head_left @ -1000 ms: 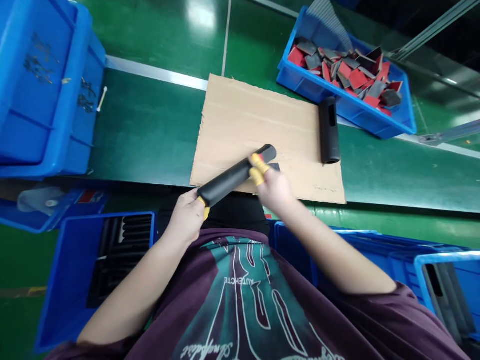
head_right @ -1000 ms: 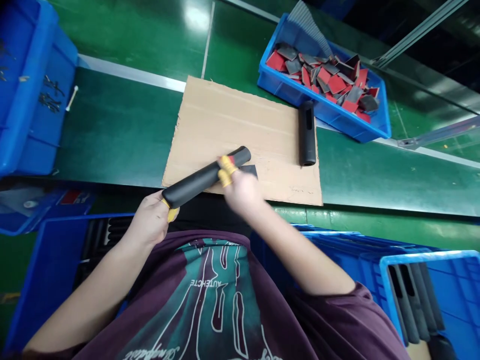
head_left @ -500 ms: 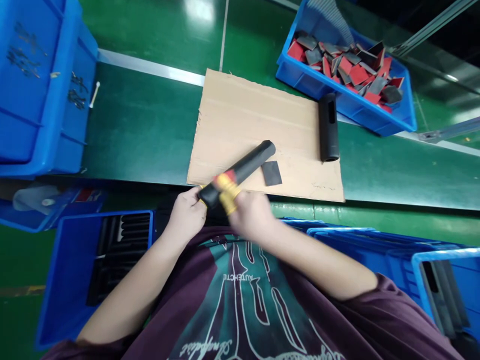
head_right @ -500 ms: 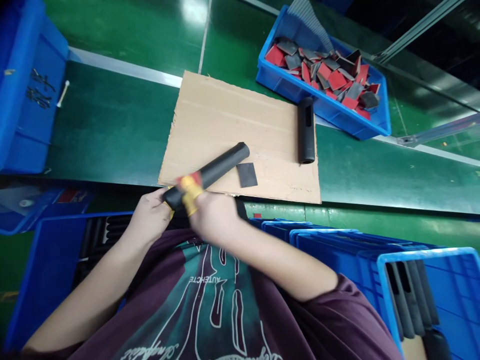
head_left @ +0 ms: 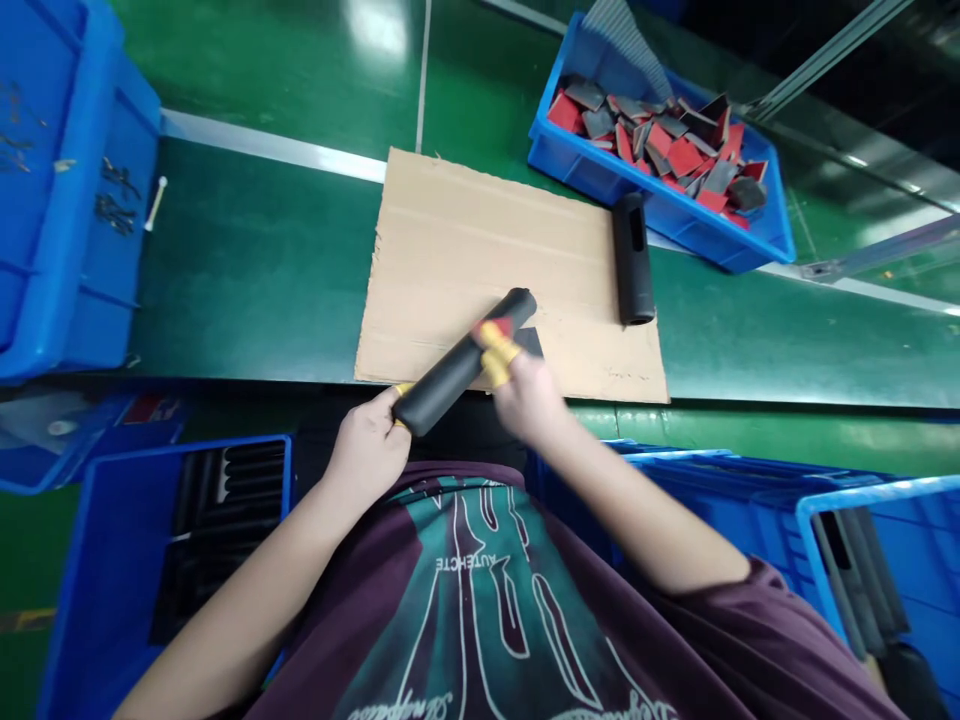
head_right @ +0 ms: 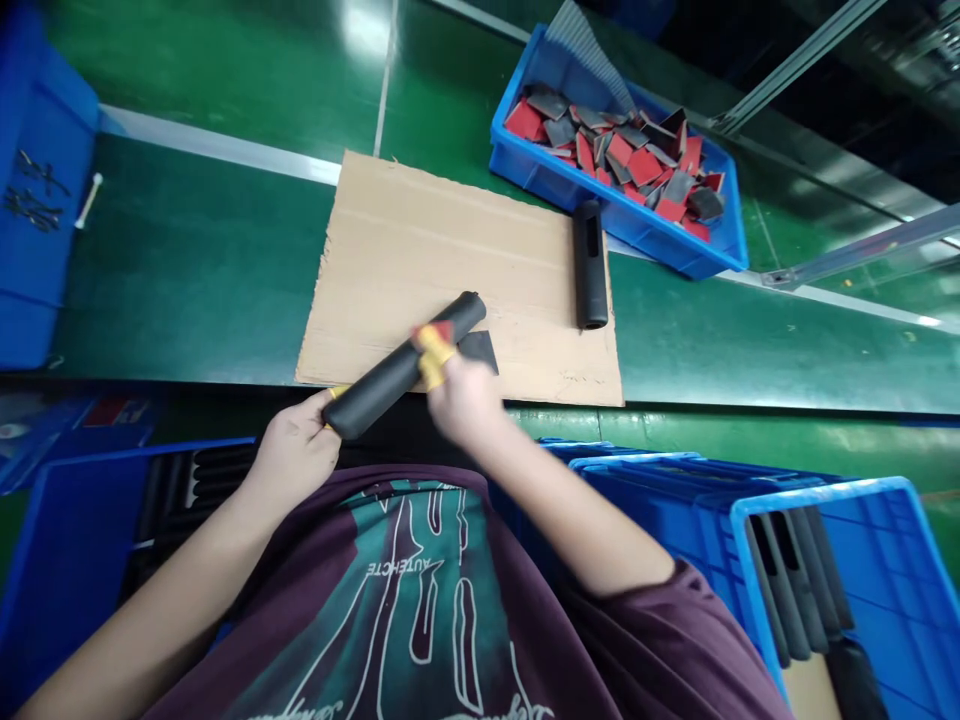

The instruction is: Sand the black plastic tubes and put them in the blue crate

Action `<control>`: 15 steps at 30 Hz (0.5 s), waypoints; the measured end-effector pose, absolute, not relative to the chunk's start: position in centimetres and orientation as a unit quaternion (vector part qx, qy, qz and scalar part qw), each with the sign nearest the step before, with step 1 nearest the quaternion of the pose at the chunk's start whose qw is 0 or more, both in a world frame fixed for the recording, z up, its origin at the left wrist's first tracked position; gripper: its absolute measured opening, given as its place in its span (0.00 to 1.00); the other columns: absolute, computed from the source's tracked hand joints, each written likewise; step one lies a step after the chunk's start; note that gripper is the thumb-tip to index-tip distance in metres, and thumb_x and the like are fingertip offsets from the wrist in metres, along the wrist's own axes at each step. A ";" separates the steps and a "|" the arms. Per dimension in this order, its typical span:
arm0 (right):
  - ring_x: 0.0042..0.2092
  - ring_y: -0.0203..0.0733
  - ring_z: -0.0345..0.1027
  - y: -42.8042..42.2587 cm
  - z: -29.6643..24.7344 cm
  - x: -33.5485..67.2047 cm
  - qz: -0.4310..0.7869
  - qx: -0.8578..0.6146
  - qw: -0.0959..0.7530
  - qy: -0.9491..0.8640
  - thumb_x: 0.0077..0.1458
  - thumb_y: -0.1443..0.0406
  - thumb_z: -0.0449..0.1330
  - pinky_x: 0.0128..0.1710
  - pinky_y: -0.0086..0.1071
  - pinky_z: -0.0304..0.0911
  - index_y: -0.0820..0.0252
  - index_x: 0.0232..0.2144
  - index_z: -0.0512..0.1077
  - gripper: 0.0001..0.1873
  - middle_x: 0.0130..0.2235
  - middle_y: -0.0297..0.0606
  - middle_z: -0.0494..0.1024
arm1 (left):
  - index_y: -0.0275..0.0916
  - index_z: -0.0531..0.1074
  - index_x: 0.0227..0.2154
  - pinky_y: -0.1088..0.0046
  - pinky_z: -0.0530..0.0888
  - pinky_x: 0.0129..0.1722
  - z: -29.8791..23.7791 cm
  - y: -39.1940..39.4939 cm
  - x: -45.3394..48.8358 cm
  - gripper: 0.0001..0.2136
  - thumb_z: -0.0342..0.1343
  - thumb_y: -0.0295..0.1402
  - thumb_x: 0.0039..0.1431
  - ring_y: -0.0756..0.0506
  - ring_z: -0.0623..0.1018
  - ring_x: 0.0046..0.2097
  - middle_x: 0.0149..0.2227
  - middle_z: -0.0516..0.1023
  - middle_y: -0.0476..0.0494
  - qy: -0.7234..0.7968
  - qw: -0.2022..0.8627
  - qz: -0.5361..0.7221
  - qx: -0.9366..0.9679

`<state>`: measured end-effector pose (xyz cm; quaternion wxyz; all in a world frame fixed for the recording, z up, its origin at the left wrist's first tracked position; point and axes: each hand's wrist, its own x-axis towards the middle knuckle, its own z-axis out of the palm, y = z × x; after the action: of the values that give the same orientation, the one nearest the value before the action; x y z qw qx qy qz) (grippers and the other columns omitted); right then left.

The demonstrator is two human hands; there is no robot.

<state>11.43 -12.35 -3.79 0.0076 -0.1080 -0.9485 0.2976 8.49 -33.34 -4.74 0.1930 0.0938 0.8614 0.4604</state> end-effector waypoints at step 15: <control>0.34 0.44 0.79 -13.4 -3.6 12.6 0.308 0.002 -0.058 -0.949 0.66 0.60 0.51 0.39 0.37 0.77 0.61 0.60 0.72 0.25 0.37 0.42 0.85 | 0.35 0.79 0.41 0.67 0.69 0.29 -4.6 -33.7 8.4 0.20 0.47 0.31 0.49 0.40 0.77 0.28 0.26 0.78 0.40 0.948 0.119 0.228 0.187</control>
<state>12.64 -13.45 -3.61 -0.0581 0.0018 -0.9495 0.3084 8.44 -33.75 -4.63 0.1187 0.1873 0.9481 0.2280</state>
